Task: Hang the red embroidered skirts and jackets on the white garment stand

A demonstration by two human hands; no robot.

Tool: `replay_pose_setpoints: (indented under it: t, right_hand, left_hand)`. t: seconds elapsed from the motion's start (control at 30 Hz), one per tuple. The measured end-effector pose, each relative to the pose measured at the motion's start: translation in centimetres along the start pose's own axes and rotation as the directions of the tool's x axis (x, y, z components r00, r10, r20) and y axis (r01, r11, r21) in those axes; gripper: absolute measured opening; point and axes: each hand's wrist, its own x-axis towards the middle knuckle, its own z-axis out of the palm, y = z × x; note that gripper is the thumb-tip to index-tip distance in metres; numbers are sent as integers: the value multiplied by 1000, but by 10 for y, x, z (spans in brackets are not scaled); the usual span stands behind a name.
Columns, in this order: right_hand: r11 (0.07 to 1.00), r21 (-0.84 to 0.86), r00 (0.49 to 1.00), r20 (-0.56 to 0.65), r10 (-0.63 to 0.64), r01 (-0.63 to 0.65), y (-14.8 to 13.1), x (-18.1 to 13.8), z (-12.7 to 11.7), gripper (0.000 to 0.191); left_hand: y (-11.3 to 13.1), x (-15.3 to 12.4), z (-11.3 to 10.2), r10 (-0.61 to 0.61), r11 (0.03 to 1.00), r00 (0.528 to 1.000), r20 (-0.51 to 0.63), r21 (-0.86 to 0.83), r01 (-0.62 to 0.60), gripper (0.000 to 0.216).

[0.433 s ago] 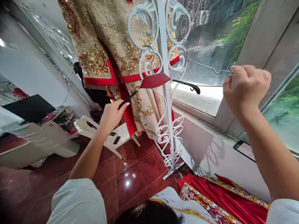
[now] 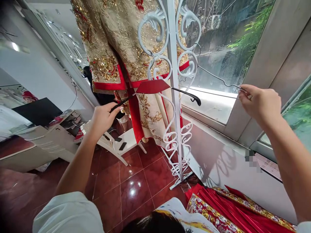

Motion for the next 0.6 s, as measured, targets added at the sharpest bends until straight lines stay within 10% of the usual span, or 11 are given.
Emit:
replay_pose_setpoints:
  t: [0.23,0.37,0.6]
  right_hand:
    - [966,145,928,-337,-156,215,-43,-20,-30,45]
    - [834,354,904,-233,-359,423,-77,-20,-37,51]
    - [797,504,920,13,-392,332,-95,-1,-14,32]
  left_hand:
    - [1,2,51,-6,979,1000,26,-205,11,40]
    - [2,4,59,7,962,999,34,-274,2,39]
    - [-8,11,59,0,955,1000,21,-296,7,37]
